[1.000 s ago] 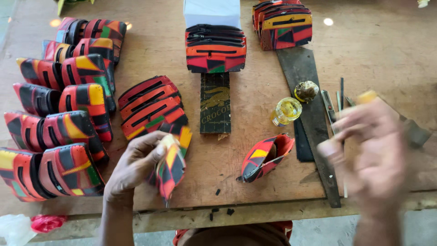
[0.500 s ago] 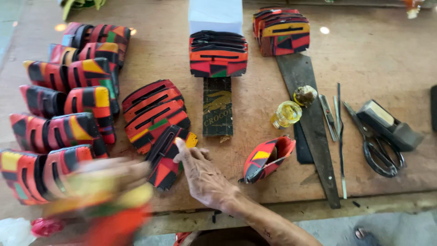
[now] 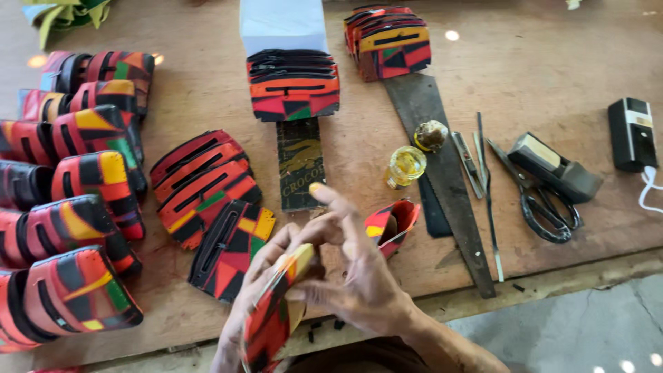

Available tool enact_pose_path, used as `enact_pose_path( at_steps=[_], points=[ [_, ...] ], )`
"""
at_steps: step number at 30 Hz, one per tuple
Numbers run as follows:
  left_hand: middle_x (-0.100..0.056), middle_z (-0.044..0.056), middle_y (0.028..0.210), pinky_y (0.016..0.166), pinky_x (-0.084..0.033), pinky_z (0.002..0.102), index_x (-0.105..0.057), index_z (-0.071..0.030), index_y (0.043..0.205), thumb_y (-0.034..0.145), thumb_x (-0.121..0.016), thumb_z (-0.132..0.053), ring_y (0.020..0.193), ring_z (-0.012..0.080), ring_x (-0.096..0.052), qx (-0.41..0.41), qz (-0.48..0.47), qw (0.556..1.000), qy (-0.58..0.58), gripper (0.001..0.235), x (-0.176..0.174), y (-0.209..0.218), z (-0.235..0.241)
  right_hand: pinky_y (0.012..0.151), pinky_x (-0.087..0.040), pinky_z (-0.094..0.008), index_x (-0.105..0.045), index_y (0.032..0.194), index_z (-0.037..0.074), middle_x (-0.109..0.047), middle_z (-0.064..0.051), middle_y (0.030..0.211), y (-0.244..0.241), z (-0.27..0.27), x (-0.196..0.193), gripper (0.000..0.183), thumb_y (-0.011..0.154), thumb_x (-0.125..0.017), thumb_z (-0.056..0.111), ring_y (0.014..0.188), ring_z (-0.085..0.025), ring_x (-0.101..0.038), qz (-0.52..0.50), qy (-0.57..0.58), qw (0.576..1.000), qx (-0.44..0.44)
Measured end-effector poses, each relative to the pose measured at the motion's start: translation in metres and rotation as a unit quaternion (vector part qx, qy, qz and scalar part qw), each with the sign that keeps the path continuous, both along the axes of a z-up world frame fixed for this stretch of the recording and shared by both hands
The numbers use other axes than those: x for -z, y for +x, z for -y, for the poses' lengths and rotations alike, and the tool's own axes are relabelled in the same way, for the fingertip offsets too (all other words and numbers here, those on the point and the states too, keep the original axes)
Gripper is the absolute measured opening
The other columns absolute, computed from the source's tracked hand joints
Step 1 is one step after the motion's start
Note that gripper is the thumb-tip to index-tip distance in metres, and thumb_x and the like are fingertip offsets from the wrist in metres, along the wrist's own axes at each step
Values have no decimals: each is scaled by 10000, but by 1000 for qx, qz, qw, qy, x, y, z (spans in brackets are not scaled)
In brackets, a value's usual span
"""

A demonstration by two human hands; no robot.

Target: The person applies a yellow substance to the edges of colorful patterned leather pouches using a finger. They handle each pouch one at a time, rub the edges, and place them into a stack. The work is performed on a wooden table with tools and finished pouches nearby.

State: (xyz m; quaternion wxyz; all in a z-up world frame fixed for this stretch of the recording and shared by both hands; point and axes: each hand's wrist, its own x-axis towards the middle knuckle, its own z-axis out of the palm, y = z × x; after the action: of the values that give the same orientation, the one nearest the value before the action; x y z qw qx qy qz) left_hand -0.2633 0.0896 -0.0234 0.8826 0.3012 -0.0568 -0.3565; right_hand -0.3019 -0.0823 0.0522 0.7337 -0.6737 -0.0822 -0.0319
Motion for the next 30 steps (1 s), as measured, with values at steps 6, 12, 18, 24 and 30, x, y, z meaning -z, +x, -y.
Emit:
enact_pose_path(
  at_steps=[6,12,18,24,30],
  points=[
    [-619,86,1269,718,-489,227,-502,-8,1372,917,-743,-127,863,82,-588,108,87,990,40,529,-8,14,-15,895,-540,-281,-103,1656,-11,-701,-20,902,-3,26,-11,1261,728,-899,298,934,-120,-640,-41,-23,994,95],
    [-728,127,1030,691,-503,266,-674,-33,1359,959,-714,-10,808,130,-550,62,287,909,298,403,-27,12,-15,1031,-551,-290,-112,1661,-1,-700,-38,992,5,38,-19,1158,839,-869,300,1056,-122,-653,64,-114,984,119],
    [-755,97,1284,936,-555,273,-678,-40,1298,926,-702,-45,1079,148,-755,-142,520,747,389,373,-75,27,-7,985,-531,-277,-221,1645,43,-622,-104,1275,-3,63,-24,924,949,-789,260,1162,-151,-610,125,-120,973,153],
    [-657,165,1401,1093,-502,343,-632,-46,1354,866,-628,110,1303,296,-663,-201,604,655,408,512,-72,49,28,939,-525,-274,-306,1625,70,-618,-88,1231,-14,84,-17,872,925,-812,186,1060,-121,-588,44,-100,991,79],
    [-648,180,1405,1082,-519,363,-638,-48,1347,838,-630,109,1297,319,-661,-189,587,679,399,532,-57,54,48,913,-534,-288,-307,1629,77,-609,-78,1197,-19,97,-7,883,912,-811,177,1050,-132,-601,0,-34,998,55]
  ],
)
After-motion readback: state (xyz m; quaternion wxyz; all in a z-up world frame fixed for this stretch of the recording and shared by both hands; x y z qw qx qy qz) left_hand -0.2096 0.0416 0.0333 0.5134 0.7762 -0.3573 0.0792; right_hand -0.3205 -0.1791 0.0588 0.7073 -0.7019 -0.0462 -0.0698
